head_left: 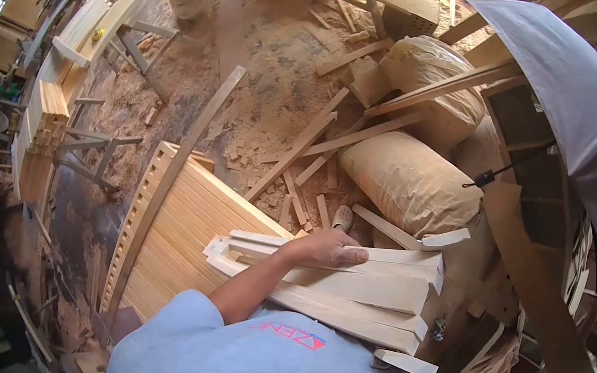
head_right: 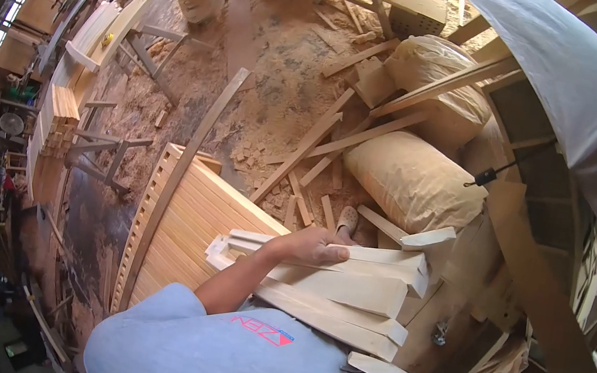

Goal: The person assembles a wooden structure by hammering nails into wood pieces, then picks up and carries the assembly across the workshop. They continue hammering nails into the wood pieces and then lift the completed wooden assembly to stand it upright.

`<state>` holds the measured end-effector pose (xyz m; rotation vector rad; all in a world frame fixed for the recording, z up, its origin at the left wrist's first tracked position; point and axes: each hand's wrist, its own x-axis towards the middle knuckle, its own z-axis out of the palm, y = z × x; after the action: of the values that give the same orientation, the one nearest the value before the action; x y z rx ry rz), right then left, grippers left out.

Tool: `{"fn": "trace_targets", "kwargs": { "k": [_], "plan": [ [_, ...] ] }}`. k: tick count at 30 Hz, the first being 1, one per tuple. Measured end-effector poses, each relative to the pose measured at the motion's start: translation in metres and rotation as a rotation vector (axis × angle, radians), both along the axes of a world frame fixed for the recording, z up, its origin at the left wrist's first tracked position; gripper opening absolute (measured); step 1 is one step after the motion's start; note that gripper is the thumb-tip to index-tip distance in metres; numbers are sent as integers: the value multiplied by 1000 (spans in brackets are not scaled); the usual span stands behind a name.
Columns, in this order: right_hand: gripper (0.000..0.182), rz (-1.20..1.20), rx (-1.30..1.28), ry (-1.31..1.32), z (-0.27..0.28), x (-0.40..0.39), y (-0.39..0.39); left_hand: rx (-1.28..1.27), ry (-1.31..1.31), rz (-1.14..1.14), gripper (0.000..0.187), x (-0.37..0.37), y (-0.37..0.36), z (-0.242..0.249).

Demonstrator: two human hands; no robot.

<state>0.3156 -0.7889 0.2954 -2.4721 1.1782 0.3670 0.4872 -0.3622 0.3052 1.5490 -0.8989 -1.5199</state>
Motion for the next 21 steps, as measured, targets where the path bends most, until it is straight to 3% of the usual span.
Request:
{"fn": "trace_targets", "kwargs": {
  "k": [12,17,21],
  "plan": [
    [23,34,-10,-53,6,36,-6,15,34,287,68,90,12,15],
    [23,15,-10,-112,24,55,14,-51,65,524,64,133,22,25],
    [23,-1,13,-145,29,101,35,-6,69,527,67,201,38,-3]
  ]
}}
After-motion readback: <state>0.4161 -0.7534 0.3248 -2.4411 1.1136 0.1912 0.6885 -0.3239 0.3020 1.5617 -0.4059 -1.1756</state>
